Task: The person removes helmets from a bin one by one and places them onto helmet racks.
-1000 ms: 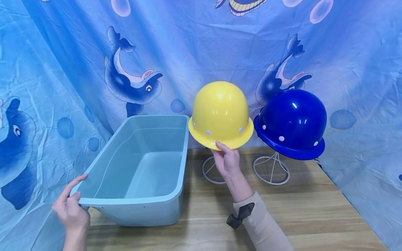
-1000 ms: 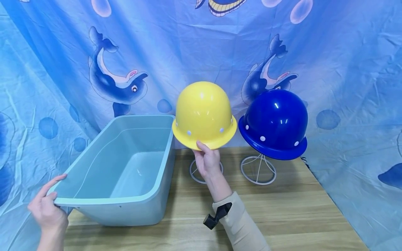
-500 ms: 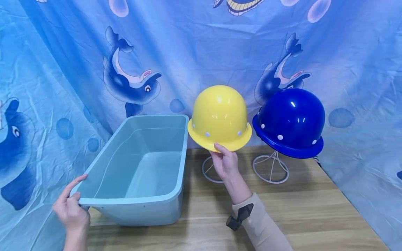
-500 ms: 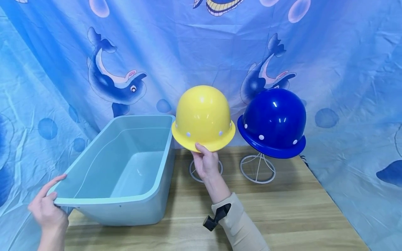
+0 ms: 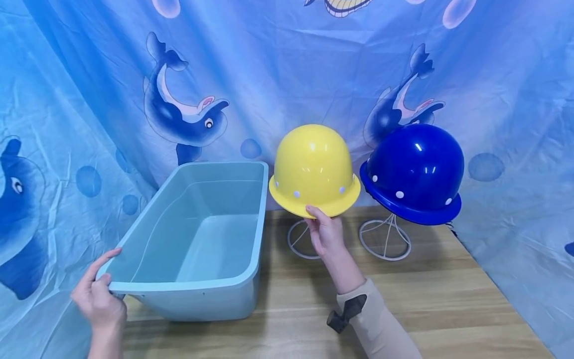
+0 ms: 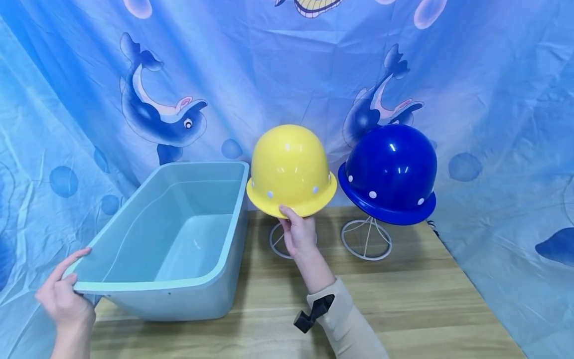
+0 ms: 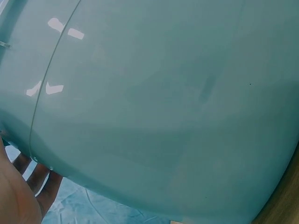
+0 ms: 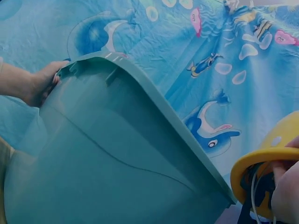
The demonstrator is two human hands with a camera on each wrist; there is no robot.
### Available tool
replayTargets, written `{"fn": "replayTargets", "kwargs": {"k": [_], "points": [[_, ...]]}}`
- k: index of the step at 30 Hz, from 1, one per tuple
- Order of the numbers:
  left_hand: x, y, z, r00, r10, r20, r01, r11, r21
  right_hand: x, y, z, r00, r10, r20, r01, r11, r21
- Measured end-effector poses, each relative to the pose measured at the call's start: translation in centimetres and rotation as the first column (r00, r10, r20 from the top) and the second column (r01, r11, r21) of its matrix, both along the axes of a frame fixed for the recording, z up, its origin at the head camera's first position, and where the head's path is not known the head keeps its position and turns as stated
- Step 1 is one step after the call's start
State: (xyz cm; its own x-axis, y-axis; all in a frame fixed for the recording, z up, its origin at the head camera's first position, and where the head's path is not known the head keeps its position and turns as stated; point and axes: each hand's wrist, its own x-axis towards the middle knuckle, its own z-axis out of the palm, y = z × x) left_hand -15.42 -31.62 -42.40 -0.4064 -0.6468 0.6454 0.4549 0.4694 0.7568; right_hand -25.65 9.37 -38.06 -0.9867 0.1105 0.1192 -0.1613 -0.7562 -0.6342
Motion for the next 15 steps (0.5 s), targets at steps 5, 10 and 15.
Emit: {"fn": "replayTargets", "kwargs": {"k": [5,10,15], "points": [[-0.2,0.2,0.1,0.999,-0.016,-0.041,0.017,1.0,0.024,0.0,0.6,-0.2,1.0,0.004,0.0,-0.004,0.996,0.092],[-0.3,0.4,0.0,0.996,-0.031,-0.081,0.035,0.998,0.055,0.1,0.8,-0.8,0.999,0.013,0.046,-0.018,0.995,0.095],[-0.4,0.7,-0.1,0.991,-0.05,-0.123,0.06,0.995,0.079,0.0,1.1,-1.5,0.998,0.036,0.057,-0.041,0.996,0.076]]}}
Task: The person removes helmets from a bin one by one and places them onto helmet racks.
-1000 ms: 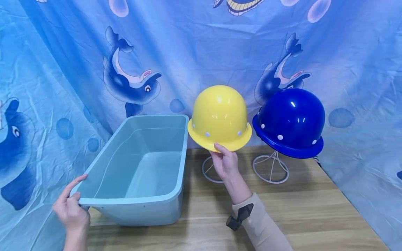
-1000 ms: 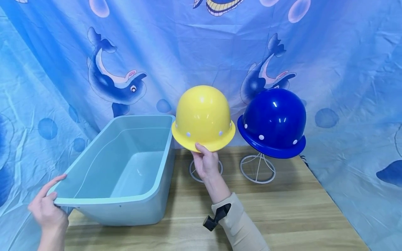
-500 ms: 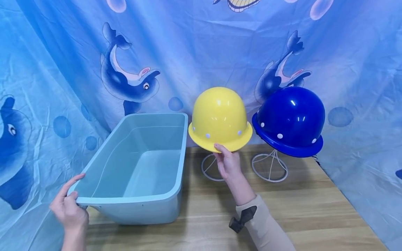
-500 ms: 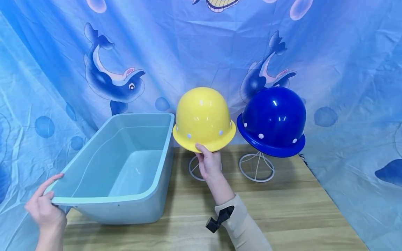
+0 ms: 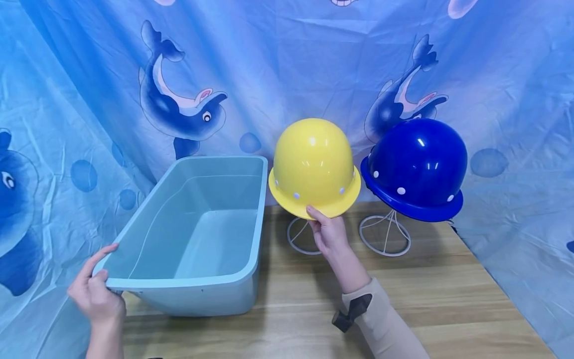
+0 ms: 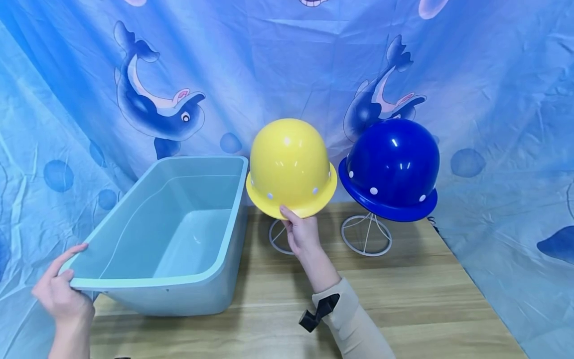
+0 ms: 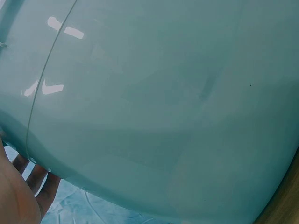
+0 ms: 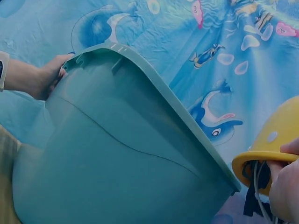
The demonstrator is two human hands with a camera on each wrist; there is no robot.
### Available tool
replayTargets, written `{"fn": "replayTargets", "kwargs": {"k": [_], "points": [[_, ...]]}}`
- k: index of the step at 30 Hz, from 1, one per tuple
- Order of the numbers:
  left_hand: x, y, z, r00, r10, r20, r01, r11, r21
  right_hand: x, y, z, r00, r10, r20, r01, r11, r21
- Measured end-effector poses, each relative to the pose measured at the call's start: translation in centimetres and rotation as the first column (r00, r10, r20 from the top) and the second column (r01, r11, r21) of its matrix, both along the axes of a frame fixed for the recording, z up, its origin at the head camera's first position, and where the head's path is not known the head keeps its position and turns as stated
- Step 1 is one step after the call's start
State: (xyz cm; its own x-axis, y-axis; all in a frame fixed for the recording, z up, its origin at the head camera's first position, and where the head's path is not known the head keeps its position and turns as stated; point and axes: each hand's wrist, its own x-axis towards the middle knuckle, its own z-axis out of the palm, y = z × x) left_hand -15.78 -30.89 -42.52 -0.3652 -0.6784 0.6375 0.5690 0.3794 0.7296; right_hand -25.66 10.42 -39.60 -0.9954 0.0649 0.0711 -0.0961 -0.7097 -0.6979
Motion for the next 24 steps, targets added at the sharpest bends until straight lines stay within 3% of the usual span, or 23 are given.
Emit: {"fn": "replayTargets", "kwargs": {"k": [8,13,16,20,22,24], "points": [[0.2,-0.1,-0.1,1.0,0.011,0.019,-0.011,1.0,-0.014,0.3,-0.3,-1.0,1.0,0.026,0.013,-0.024,0.993,-0.118],[0.2,-0.4,-0.4,1.0,0.003,0.012,-0.003,1.0,-0.018,0.4,-0.8,-1.1,1.0,0.018,-0.011,-0.019,0.991,-0.132],[0.2,-0.5,-0.4,1.0,-0.013,0.006,0.013,1.0,-0.011,0.4,-0.7,-1.1,0.999,0.025,-0.045,-0.029,0.995,-0.092],[0.4,-0.6,-0.3,0.998,0.004,0.067,-0.001,0.999,-0.043,0.5,0.1,-1.2,0.994,0.056,-0.095,-0.056,0.998,0.002],[0.6,-0.9,0.1,0.993,0.014,0.116,-0.005,0.997,-0.078,0.8,0.9,-1.3,0.989,0.096,-0.112,-0.09,0.994,0.057],[1.1,-1.4,0.9,0.983,0.038,0.178,-0.009,0.987,-0.161,1.6,1.9,-1.2,0.976,0.185,-0.113,-0.163,0.97,0.179]]}}
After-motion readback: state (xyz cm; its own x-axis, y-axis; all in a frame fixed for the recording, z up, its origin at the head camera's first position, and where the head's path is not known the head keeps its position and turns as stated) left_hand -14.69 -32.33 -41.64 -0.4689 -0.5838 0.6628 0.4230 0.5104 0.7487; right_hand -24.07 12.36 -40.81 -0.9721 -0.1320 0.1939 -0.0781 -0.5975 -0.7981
